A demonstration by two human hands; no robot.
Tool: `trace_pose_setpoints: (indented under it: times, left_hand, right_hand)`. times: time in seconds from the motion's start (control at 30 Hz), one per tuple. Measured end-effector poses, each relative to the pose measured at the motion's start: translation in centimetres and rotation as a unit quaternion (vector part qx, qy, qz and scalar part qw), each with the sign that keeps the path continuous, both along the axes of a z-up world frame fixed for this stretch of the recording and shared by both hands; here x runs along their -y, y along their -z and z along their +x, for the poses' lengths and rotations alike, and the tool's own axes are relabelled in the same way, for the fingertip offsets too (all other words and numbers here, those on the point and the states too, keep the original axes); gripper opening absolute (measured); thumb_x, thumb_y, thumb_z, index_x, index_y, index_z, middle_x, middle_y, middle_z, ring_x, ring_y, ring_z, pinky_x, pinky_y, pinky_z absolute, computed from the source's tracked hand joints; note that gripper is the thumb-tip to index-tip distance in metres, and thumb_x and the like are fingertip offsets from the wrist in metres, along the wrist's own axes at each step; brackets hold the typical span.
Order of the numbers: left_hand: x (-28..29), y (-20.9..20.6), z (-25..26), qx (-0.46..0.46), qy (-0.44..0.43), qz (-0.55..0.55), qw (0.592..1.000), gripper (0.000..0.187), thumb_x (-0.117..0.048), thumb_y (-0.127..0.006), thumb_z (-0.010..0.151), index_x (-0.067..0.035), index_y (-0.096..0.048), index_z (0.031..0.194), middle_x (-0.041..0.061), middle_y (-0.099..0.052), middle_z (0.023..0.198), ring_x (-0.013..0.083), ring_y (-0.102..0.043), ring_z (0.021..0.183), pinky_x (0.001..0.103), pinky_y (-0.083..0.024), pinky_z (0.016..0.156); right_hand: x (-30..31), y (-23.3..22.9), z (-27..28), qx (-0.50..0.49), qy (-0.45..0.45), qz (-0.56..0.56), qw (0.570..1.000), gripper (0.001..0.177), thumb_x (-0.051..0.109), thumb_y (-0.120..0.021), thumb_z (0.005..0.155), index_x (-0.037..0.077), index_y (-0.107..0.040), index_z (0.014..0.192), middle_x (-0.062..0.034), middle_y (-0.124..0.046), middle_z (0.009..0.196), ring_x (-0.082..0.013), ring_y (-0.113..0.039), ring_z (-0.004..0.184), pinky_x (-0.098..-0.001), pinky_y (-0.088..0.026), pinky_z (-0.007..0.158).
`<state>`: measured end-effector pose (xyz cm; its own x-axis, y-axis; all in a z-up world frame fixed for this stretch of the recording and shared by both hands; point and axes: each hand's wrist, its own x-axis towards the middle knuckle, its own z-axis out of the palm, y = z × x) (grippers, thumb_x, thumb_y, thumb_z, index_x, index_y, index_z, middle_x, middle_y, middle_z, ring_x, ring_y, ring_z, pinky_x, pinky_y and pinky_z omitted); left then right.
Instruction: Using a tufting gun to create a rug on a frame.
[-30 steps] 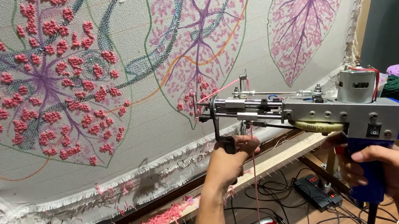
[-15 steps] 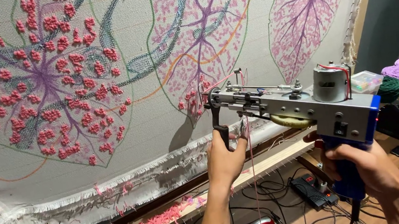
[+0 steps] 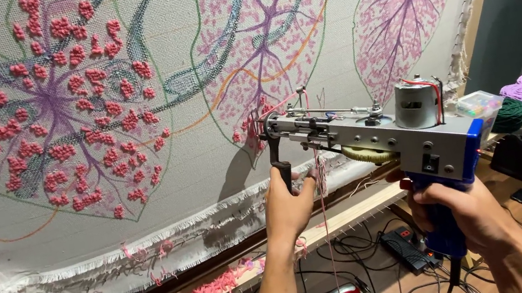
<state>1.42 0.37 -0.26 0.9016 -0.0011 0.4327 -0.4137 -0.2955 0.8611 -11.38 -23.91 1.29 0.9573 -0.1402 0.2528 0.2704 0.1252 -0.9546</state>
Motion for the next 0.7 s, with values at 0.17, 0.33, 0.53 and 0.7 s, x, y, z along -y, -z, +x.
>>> trace_pose_setpoints:
  times: [0.17, 0.33, 0.53, 0.7]
  left_hand:
    - [-0.8, 0.3, 0.5, 0.014, -0.003, -0.005, 1.0, 0.04, -0.032, -0.073, 0.086, -0.004, -0.057, 0.11, 0.012, -0.067, 0.083, 0.0241, -0.065, 0.071, 0.041, -0.054, 0.068]
    - [-2.4, 1.4, 1.8, 0.034, -0.026, -0.053, 0.998, 0.037, -0.027, -0.063, 0.093, -0.006, -0.06, 0.123, 0.016, -0.073, 0.102, 0.0298, -0.072, 0.095, 0.041, -0.055, 0.083]
    - [-3.9, 2.8, 4.4, 0.138, -0.079, -0.051, 0.986, 0.04, -0.021, -0.058, 0.099, 0.001, -0.06, 0.133, 0.023, -0.07, 0.124, 0.0369, -0.067, 0.115, 0.042, -0.05, 0.097]
    - [-4.1, 2.2, 4.9, 0.135, -0.081, -0.06, 0.986, 0.04, -0.019, -0.057, 0.098, 0.001, -0.061, 0.132, 0.023, -0.07, 0.124, 0.0357, -0.068, 0.116, 0.042, -0.051, 0.097]
  right_hand:
    - [-1.7, -0.3, 0.5, 0.028, 0.015, -0.006, 0.999, 0.035, 0.009, -0.065, 0.08, -0.014, -0.061, 0.106, -0.0085, -0.056, 0.065, -0.0201, -0.053, 0.049, -0.0349, -0.044, 0.045]
    - [-5.6, -1.4, 1.2, -0.006, 0.076, -0.044, 0.996, 0.029, 0.01, -0.066, 0.082, -0.003, -0.071, 0.107, -0.007, -0.058, 0.065, -0.0163, -0.053, 0.05, -0.0322, -0.044, 0.045]
    - [-6.6, 0.5, 3.5, -0.003, 0.068, -0.013, 0.998, 0.022, 0.007, -0.07, 0.084, -0.004, -0.064, 0.101, -0.0074, -0.062, 0.069, -0.0175, -0.058, 0.054, -0.034, -0.047, 0.047]
    - [-7.3, 0.0, 3.7, -0.006, 0.064, 0.007, 0.998, 0.02, 0.008, -0.069, 0.085, -0.003, -0.064, 0.101, -0.0062, -0.061, 0.07, -0.0174, -0.058, 0.055, -0.0343, -0.048, 0.048]
